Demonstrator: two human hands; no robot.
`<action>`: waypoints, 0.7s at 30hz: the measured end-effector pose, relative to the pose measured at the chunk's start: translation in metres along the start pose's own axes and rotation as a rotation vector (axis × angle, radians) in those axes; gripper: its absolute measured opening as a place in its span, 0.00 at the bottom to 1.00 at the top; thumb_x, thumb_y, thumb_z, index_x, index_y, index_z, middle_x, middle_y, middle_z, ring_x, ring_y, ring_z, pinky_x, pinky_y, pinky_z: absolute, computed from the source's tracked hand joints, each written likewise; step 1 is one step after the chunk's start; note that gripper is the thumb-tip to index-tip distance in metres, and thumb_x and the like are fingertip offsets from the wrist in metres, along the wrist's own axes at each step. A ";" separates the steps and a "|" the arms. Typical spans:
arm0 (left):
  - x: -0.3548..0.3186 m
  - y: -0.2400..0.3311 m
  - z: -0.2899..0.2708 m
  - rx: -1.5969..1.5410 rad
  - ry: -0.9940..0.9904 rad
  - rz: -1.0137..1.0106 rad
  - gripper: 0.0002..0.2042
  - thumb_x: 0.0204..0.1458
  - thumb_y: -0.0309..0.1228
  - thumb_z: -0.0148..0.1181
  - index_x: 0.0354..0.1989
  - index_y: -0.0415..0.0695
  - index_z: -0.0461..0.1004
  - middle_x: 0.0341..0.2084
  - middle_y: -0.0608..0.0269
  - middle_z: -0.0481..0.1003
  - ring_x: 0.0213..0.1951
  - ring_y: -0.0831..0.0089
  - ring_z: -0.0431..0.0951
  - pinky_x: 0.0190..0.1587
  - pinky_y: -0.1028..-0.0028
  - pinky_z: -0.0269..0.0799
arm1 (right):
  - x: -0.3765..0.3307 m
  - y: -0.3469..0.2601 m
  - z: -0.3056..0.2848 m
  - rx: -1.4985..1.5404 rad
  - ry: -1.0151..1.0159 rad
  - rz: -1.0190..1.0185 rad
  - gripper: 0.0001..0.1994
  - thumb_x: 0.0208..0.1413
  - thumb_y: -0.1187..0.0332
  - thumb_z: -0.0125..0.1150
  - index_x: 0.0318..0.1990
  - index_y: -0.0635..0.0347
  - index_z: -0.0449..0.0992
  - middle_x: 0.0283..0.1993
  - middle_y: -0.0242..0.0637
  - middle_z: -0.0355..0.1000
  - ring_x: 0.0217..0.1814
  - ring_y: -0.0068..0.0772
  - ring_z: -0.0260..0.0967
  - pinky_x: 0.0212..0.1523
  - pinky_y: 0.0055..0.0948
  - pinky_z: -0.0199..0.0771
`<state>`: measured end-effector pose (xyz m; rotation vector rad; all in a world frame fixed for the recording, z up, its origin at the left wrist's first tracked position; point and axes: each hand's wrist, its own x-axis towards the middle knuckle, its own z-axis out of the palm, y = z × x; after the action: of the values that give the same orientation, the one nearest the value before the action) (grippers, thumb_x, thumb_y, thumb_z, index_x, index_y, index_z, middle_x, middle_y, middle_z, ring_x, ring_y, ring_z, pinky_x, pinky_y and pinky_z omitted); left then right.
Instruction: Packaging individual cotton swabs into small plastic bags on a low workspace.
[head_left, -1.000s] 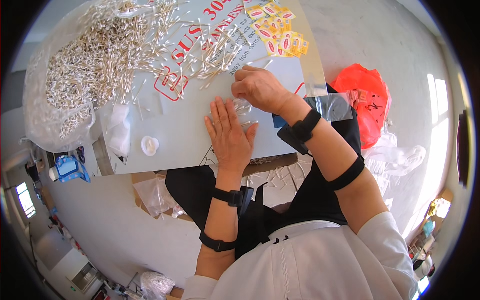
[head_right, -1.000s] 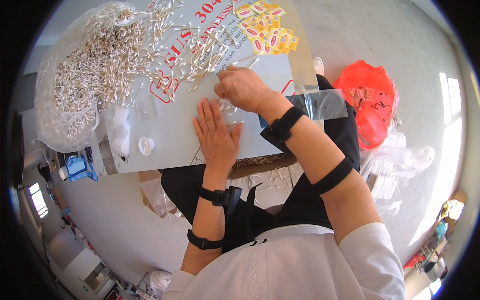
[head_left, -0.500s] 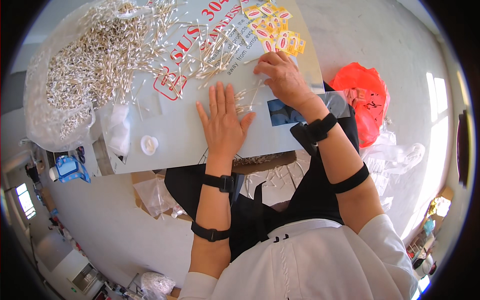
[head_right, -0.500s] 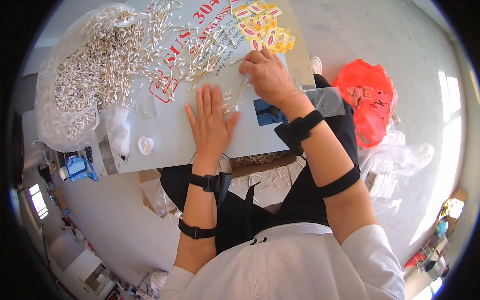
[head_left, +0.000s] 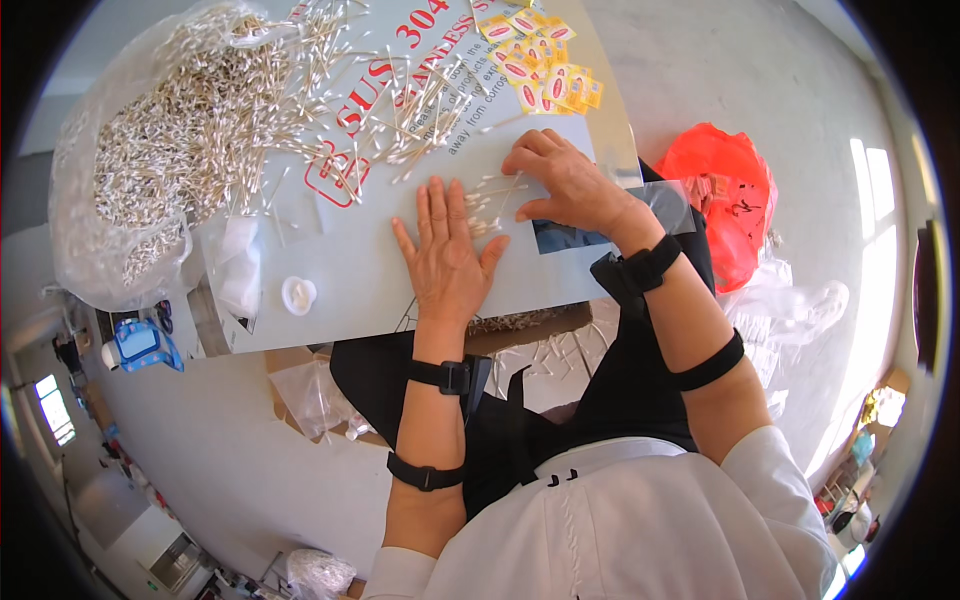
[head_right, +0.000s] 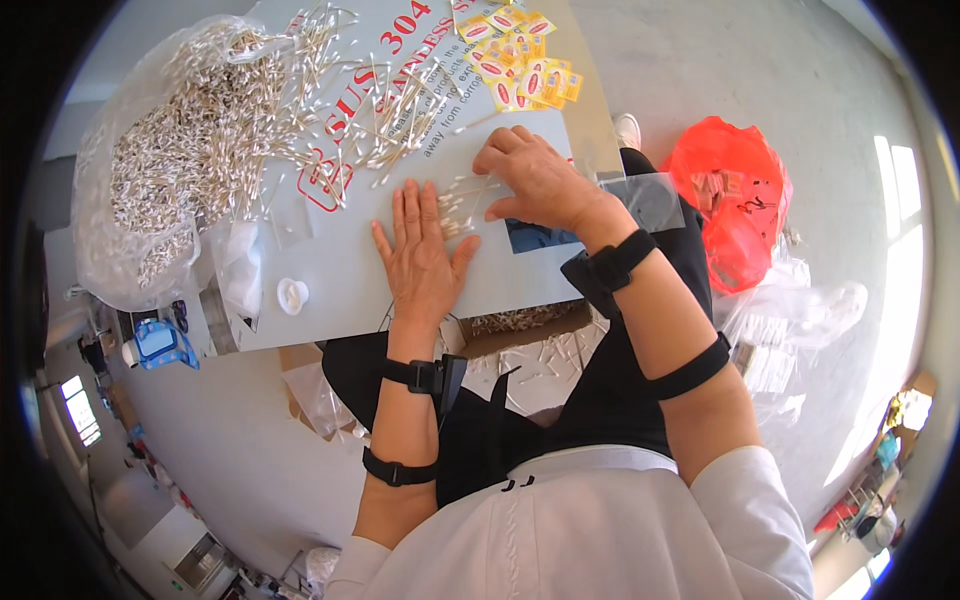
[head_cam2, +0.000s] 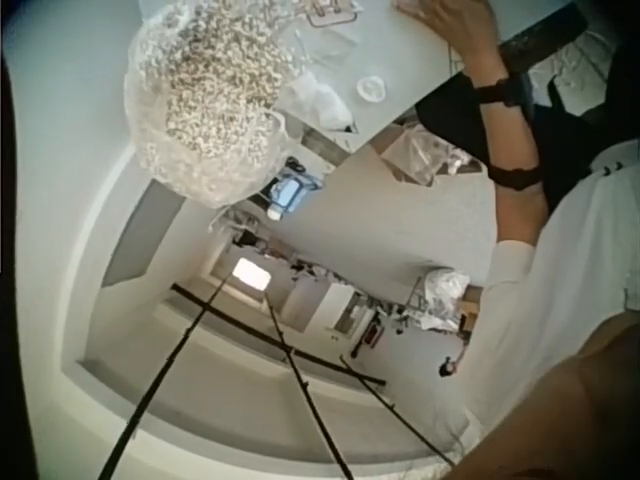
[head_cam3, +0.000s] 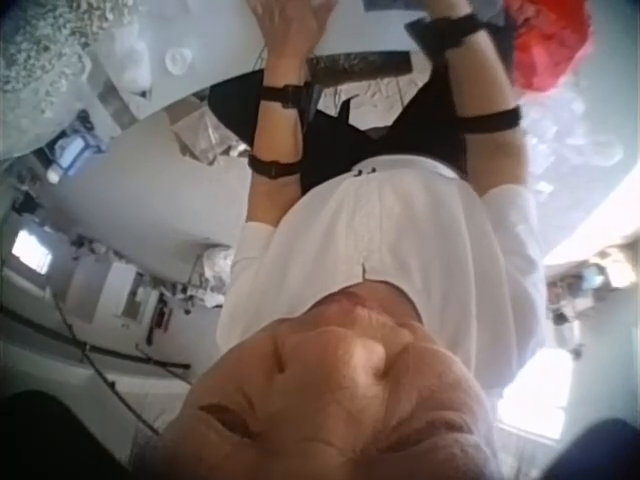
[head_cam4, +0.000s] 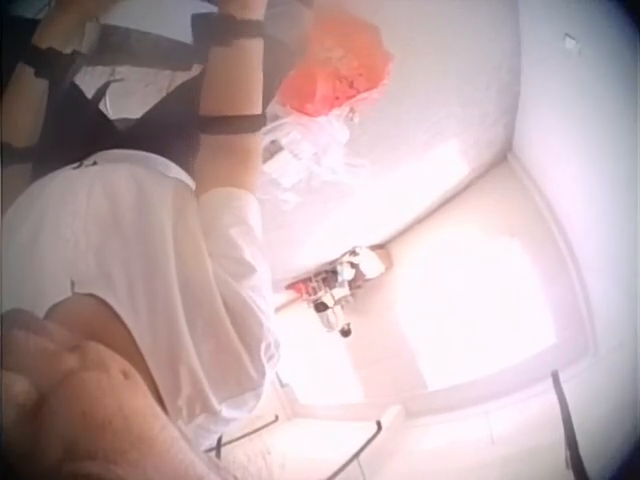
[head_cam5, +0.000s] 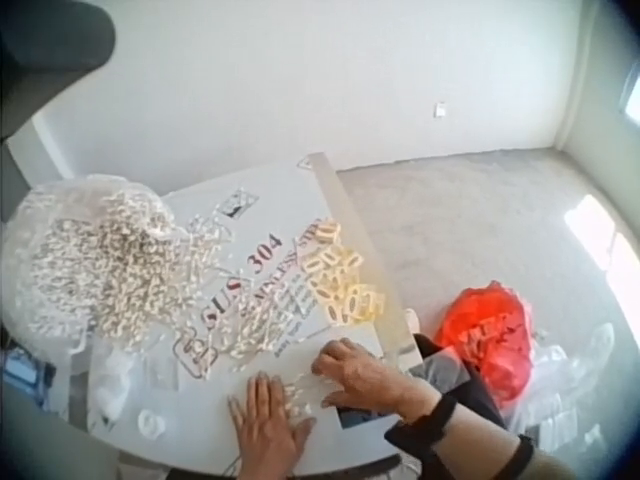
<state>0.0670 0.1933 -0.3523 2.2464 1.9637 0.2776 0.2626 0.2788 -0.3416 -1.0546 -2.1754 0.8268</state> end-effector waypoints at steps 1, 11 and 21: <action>0.001 0.000 0.000 0.000 0.000 0.003 0.39 0.55 0.52 0.53 0.69 0.43 0.49 0.69 0.53 0.49 0.71 0.56 0.45 0.66 0.42 0.35 | 0.001 -0.002 -0.001 -0.106 -0.049 -0.052 0.13 0.44 0.73 0.64 0.38 0.60 0.71 0.40 0.39 0.67 0.47 0.45 0.65 0.50 0.38 0.67; -0.001 -0.008 0.005 -0.001 0.012 0.014 0.37 0.56 0.51 0.50 0.70 0.45 0.49 0.70 0.54 0.48 0.71 0.58 0.44 0.67 0.43 0.32 | -0.002 -0.003 0.001 -0.660 -0.189 -0.218 0.06 0.46 0.71 0.55 0.31 0.61 0.69 0.33 0.38 0.67 0.40 0.39 0.69 0.41 0.35 0.70; -0.015 0.001 0.011 -0.070 0.068 0.052 0.39 0.57 0.55 0.45 0.69 0.39 0.49 0.69 0.50 0.48 0.71 0.56 0.45 0.68 0.47 0.34 | 0.033 -0.011 0.044 -0.497 -0.076 -0.069 0.06 0.44 0.74 0.58 0.32 0.59 0.71 0.36 0.40 0.68 0.45 0.43 0.68 0.45 0.37 0.70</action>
<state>0.0685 0.1783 -0.3636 2.2755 1.8978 0.4271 0.2086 0.2884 -0.3548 -1.1813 -2.5370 0.2982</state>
